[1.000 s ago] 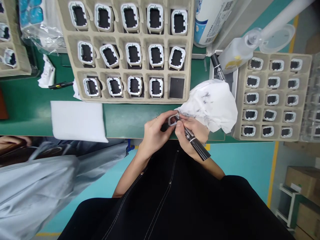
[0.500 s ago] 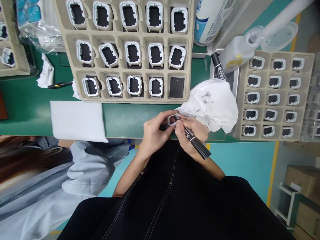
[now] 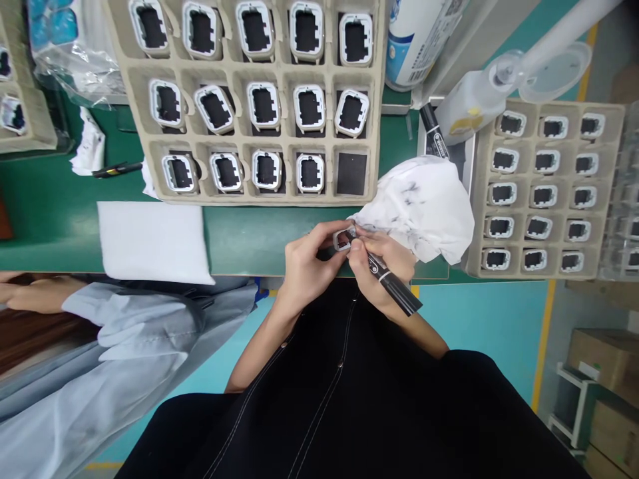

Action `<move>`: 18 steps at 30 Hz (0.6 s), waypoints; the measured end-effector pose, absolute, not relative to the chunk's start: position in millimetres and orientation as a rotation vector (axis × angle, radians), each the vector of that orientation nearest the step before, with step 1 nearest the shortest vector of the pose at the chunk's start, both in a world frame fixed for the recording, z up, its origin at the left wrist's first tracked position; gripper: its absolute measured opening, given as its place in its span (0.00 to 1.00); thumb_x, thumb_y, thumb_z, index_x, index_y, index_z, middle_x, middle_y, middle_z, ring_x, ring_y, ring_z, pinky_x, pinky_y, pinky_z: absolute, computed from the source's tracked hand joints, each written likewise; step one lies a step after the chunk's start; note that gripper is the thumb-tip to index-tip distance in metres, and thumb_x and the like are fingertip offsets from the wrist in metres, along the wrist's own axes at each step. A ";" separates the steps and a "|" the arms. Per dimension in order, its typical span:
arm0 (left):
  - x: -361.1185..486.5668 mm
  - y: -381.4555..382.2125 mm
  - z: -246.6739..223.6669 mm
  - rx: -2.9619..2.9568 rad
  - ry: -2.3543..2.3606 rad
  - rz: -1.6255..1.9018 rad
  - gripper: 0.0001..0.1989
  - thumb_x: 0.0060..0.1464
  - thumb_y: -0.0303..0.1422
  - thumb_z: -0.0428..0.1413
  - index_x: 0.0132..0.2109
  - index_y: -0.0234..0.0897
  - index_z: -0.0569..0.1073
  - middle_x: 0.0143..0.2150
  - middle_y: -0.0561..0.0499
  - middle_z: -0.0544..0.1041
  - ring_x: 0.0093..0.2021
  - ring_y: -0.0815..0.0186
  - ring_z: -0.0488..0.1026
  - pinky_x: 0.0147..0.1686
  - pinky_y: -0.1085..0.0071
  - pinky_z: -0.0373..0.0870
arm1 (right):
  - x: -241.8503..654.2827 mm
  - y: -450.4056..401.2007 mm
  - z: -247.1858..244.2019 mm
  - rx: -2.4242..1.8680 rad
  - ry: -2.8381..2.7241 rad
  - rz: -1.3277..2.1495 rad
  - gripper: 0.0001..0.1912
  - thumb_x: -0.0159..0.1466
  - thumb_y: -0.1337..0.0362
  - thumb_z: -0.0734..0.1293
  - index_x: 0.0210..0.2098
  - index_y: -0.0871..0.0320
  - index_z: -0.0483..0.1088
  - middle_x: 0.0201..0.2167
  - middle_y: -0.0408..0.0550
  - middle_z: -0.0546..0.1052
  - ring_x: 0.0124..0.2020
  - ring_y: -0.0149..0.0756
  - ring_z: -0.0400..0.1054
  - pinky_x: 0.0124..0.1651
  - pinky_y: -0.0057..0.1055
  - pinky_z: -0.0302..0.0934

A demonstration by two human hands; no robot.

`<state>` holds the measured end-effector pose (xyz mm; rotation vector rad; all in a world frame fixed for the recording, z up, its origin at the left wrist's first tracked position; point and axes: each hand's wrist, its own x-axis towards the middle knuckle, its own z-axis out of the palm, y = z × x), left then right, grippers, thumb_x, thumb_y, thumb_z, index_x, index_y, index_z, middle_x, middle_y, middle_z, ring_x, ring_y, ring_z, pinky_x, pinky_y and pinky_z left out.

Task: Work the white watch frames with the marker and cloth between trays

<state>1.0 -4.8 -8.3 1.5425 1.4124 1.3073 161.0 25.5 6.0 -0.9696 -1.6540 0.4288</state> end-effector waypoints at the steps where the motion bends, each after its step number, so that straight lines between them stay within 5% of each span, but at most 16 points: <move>1: 0.9 -5.0 -8.6 1.547 1.421 1.302 0.17 0.74 0.30 0.71 0.66 0.46 0.87 0.60 0.51 0.94 0.53 0.64 0.94 0.59 0.72 0.92 | 161.2 25.4 5.7 -0.969 -1.648 0.441 0.08 0.78 0.71 0.75 0.49 0.49 0.81 0.37 0.41 0.91 0.39 0.43 0.93 0.49 0.40 0.92; 7: 1.6 -5.8 -10.9 1.528 1.436 1.285 0.17 0.74 0.31 0.72 0.66 0.46 0.87 0.60 0.50 0.94 0.53 0.63 0.94 0.59 0.70 0.93 | 160.5 25.4 3.4 -0.994 -1.621 0.424 0.08 0.78 0.71 0.75 0.48 0.49 0.79 0.37 0.40 0.91 0.38 0.42 0.92 0.45 0.38 0.91; 18: 2.2 -6.3 -9.7 1.550 1.471 1.263 0.16 0.75 0.32 0.70 0.66 0.46 0.87 0.59 0.50 0.94 0.52 0.64 0.94 0.59 0.70 0.92 | 165.2 21.4 0.7 -1.025 -1.674 0.470 0.08 0.77 0.70 0.76 0.48 0.48 0.81 0.38 0.40 0.91 0.42 0.42 0.93 0.55 0.41 0.93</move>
